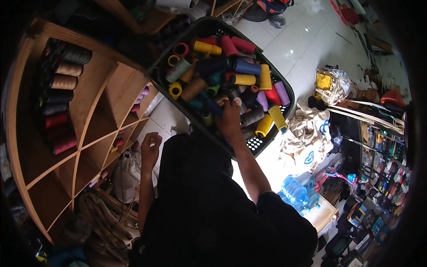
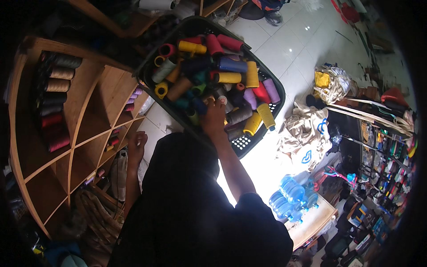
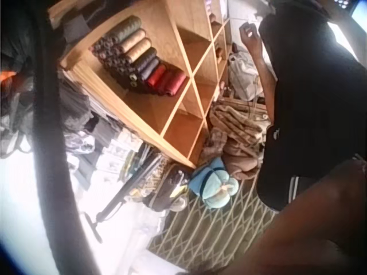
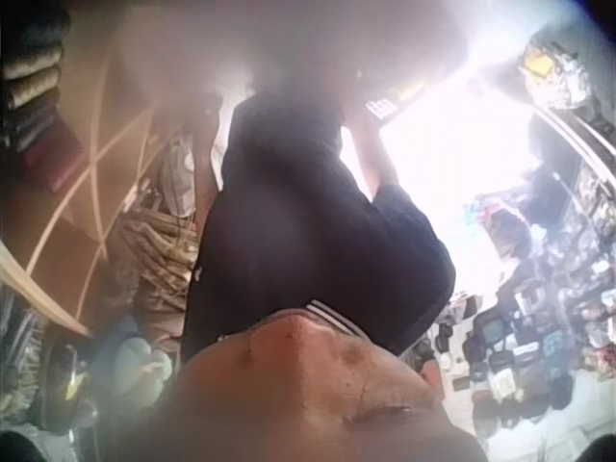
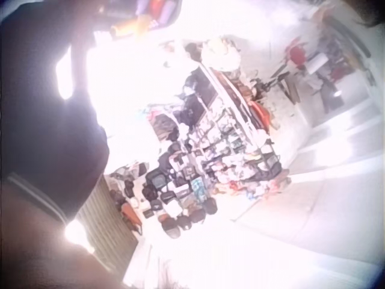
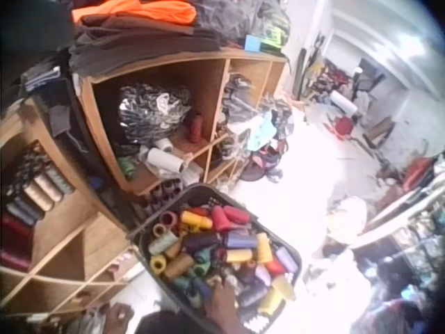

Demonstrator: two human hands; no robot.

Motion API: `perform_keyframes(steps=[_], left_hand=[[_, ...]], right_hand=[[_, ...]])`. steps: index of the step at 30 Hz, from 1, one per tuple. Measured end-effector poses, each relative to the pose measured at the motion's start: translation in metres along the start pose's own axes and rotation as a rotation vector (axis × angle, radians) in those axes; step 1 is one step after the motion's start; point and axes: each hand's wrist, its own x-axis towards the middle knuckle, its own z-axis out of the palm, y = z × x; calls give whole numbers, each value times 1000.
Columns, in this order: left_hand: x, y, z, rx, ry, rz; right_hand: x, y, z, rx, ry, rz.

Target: The person picks up various colored thread spools from a basket and places them into a wooden shelf, arranging them by color. The person handles spools of pink, blue, yellow, and brown thread, moving them from a basket to the shelf.

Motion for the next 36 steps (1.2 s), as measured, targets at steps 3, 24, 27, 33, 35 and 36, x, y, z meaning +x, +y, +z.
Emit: perform_keyframes(steps=[3,24,27,33,35,36], left_hand=[[-5,-9,-1,23,9,-31],[-2,-22,-5,77,31,-68],[-1,-18,-3,102,-7,-48],[-1,-15,-2,103,-7,-37],[0,-29,-5,96,2,-62],[0,-35,-7,97,3,-65]], right_hand=[[9,4,1,93,126,-10],[30,11,-51,675,342,23],[24,16,-43,580,14,47],[53,4,-28,141,210,-184],[75,6,-25,6,251,-178],[85,8,-24,-74,214,-175]])
